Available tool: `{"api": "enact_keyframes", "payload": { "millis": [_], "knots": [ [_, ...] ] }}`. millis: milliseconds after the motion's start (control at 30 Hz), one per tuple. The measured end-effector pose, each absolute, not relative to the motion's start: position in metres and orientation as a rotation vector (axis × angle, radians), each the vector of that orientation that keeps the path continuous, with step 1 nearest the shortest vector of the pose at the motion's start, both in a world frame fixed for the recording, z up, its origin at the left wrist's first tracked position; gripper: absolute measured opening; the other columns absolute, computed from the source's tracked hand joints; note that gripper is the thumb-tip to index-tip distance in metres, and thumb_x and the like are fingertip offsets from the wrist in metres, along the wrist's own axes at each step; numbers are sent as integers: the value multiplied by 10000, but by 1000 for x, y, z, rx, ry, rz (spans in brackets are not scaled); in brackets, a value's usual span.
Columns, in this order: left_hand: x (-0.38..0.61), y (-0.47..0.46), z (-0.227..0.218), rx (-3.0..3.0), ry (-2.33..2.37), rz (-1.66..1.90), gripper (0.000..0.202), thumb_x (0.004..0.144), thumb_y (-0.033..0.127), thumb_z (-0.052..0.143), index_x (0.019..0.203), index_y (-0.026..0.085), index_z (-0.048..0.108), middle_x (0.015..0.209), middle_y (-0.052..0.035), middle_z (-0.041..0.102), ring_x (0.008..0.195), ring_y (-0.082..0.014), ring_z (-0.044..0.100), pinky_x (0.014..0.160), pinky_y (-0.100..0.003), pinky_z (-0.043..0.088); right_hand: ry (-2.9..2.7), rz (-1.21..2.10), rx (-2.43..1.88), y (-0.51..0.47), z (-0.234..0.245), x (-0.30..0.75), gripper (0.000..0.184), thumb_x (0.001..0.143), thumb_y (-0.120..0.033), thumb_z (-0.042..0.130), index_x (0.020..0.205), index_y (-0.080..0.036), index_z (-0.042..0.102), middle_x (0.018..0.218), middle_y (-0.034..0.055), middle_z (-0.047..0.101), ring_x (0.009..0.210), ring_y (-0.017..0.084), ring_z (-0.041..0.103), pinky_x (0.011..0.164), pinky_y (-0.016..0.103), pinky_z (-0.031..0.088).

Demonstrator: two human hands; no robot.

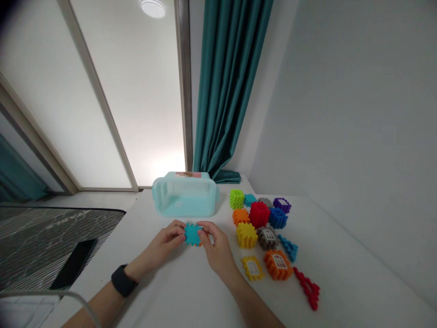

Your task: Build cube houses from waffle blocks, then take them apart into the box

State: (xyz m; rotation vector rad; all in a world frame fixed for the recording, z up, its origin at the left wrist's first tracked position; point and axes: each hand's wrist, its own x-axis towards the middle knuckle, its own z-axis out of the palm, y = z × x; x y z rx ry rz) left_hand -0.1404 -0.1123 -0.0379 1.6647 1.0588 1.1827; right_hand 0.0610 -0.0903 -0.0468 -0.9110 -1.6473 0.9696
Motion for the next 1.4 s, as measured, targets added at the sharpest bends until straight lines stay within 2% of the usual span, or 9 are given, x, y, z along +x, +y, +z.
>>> {"api": "enact_keyframes", "payload": {
  "millis": [133,300,400,733,933,1100,1200,1300,1400],
  "knots": [
    [-139,-114,-36,1610,1054,1187,398,898,554,607,775,184,687,1024,-76,596,923,-193,599,879,-360,504,-1706,907,-888,-91,-45,62,259,974,-352,506,1160,-218,626,873,42,699,740,176,676,648,283,574],
    [-140,-114,-34,1606,1100,1248,393,889,553,620,755,187,675,1030,-67,588,943,-193,593,879,-353,494,-1916,483,-788,-95,-38,68,243,948,-212,513,1158,-241,631,1165,104,669,1107,235,638,957,397,546],
    [-141,-114,-34,1622,1140,1266,393,902,546,598,750,189,660,1037,-67,588,930,-189,585,849,-341,490,-2014,354,-744,-94,-37,71,303,919,-165,536,1201,-249,607,1257,113,627,1194,241,595,1010,415,527],
    [-141,-113,-34,1533,1099,1258,342,871,504,649,755,183,679,1027,-60,579,961,-199,562,914,-348,435,-2131,153,-652,-86,-39,77,221,944,-127,518,1099,-243,623,1245,113,623,1086,223,623,902,398,567],
    [-139,-117,-31,1438,1140,1196,318,887,475,617,792,177,673,1015,-52,598,912,-187,560,852,-323,443,-2152,54,-670,-87,-40,78,215,984,-159,486,1072,-261,655,1238,103,626,1035,224,631,894,411,555],
    [-137,-118,-30,1557,1198,1125,321,956,466,500,899,182,640,926,-46,626,878,-191,580,810,-326,472,-1958,290,-795,-87,-39,75,205,999,-211,443,1054,-242,638,1157,102,629,1002,204,645,832,337,560],
    [-134,-122,-30,1805,1257,1187,220,921,355,571,1067,196,613,1040,-71,617,964,-210,590,890,-372,486,-1855,455,-905,-86,-38,73,191,993,-271,442,1014,-227,627,1028,83,640,922,197,647,730,296,551],
    [-131,-125,-32,2049,1309,1238,431,846,243,657,1258,223,532,1170,-95,569,1027,-227,584,950,-421,486,-1797,692,-1016,-86,-39,71,187,986,-329,442,1002,-216,590,813,23,621,705,162,614,578,249,488],
    [-130,-126,-34,2172,1295,1239,458,846,209,658,1277,236,509,1202,-101,543,1053,-230,585,940,-414,509,-1749,921,-1070,-88,-40,68,200,981,-378,435,978,-215,550,692,-28,563,557,128,533,477,220,394]
  ]
}}
